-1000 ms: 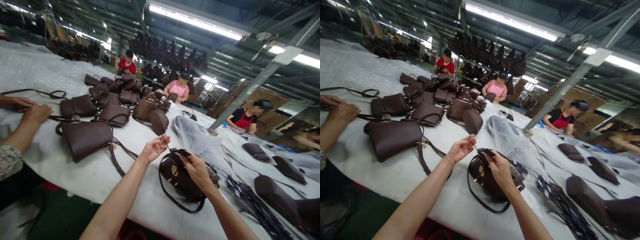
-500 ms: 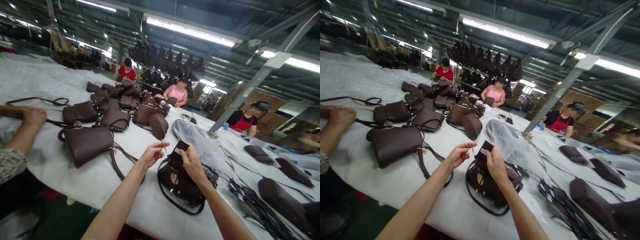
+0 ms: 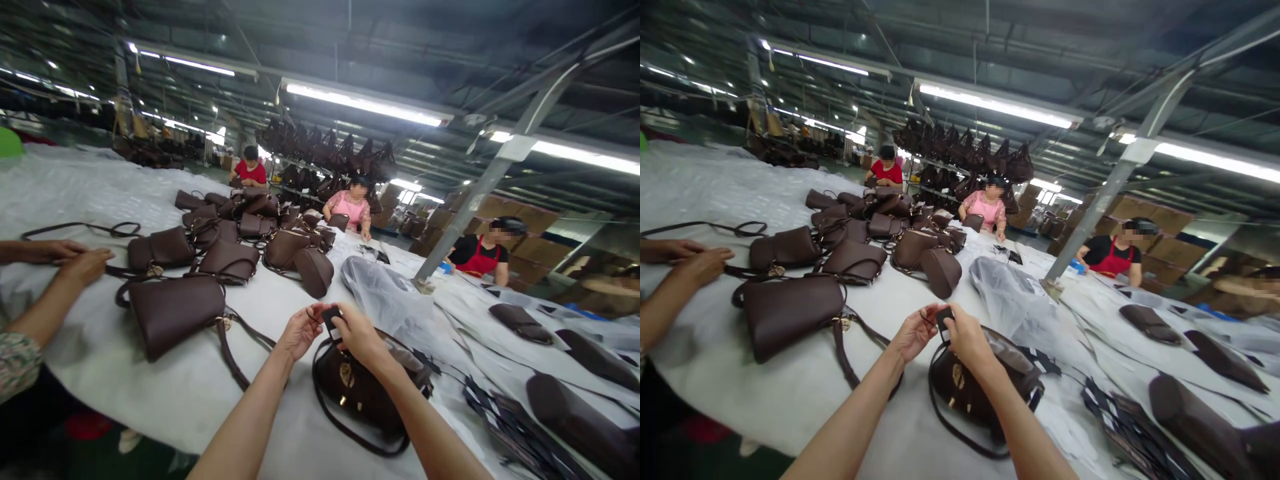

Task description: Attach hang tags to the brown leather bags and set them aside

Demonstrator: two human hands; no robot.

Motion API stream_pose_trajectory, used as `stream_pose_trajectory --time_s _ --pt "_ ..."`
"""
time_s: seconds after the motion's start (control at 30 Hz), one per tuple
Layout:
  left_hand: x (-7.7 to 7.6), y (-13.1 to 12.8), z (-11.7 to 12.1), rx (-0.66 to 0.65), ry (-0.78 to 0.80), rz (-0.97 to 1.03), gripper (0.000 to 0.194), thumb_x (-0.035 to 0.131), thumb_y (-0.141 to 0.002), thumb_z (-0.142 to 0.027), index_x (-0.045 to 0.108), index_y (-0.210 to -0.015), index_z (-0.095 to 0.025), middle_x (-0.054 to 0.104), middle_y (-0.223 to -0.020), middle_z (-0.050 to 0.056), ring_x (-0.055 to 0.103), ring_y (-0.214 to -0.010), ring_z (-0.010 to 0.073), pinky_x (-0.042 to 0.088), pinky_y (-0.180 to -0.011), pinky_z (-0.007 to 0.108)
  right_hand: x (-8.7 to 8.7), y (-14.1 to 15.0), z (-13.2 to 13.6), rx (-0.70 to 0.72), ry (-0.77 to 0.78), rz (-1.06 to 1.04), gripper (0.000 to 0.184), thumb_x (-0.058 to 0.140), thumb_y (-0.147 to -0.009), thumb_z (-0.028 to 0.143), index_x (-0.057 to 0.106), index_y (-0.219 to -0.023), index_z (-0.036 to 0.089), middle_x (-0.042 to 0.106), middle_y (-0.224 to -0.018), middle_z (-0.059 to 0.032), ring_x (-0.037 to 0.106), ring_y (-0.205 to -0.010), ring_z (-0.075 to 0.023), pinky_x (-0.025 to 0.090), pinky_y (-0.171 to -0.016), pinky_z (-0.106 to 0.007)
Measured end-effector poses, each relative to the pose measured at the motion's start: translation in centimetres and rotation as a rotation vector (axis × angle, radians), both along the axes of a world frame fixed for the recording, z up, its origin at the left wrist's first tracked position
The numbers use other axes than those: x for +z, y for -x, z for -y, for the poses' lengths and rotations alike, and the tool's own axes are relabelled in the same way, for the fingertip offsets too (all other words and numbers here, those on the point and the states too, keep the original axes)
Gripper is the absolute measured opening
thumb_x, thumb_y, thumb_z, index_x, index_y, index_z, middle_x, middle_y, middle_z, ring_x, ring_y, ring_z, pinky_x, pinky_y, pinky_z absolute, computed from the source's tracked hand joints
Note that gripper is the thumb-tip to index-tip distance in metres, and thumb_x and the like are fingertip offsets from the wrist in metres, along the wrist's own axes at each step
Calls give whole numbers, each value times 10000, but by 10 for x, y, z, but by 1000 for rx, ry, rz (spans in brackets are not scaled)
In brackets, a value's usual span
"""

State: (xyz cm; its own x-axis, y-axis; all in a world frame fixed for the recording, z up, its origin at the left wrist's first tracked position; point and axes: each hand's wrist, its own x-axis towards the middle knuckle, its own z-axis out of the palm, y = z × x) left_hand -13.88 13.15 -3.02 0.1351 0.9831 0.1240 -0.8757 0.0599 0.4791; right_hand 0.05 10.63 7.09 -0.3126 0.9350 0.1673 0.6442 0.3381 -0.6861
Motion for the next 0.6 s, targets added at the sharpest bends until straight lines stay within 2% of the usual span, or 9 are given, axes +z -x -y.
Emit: stream_pose_trajectory --time_s 0.1,0.2,0.27,0.37,0.43,0.5,0.6 --pt "-3 1 0 4 -43 -39 365 841 -666 -355 743 -939 -134 724 -1080 116 664 -855 160 500 -640 214 5 2 -8 -18 13 243 98 507 -866 195 598 -837 170 612 -760 -40 569 -557 -119 411 -391 -170" --pt "-1 5 1 -18 -50 -159 429 863 -620 -373 746 -954 -131 731 -1036 116 660 -801 163 502 -658 245 11 2 -13 50 20 394 125 526 -869 191 602 -773 171 616 -693 -19 538 -482 -94 361 -405 -171" --pt "5 9 2 -16 -77 -300 449 868 -600 -364 749 -955 -117 739 -935 104 648 -750 157 496 -663 255 14 3 -15 147 -21 469 126 548 -860 193 636 -772 181 624 -647 -3 532 -462 -94 349 -442 -188" --pt "21 16 6 -12 -190 -544 374 853 -592 -305 754 -886 -97 725 -811 71 627 -731 145 479 -680 242 14 8 -19 246 -165 580 143 596 -836 193 678 -719 186 642 -617 -14 569 -540 -125 339 -519 -222" --pt "32 22 8 -11 -250 -680 332 821 -607 -279 748 -881 -105 713 -809 56 620 -733 142 475 -664 230 12 13 -23 268 -216 576 156 610 -835 223 694 -711 182 653 -630 -26 585 -594 -145 336 -542 -238" --pt "40 26 11 -18 -277 -787 355 786 -628 -271 732 -949 -127 705 -860 54 623 -739 147 479 -620 222 7 15 -25 295 -189 474 183 595 -854 289 701 -749 183 652 -636 -13 585 -599 -146 354 -545 -237" --pt "47 37 14 -13 -292 -912 356 727 -635 -229 698 -977 -134 685 -850 51 622 -722 155 483 -551 213 -4 8 -25 316 -207 324 173 579 -855 315 686 -823 183 666 -729 -12 610 -680 -157 442 -630 -246"
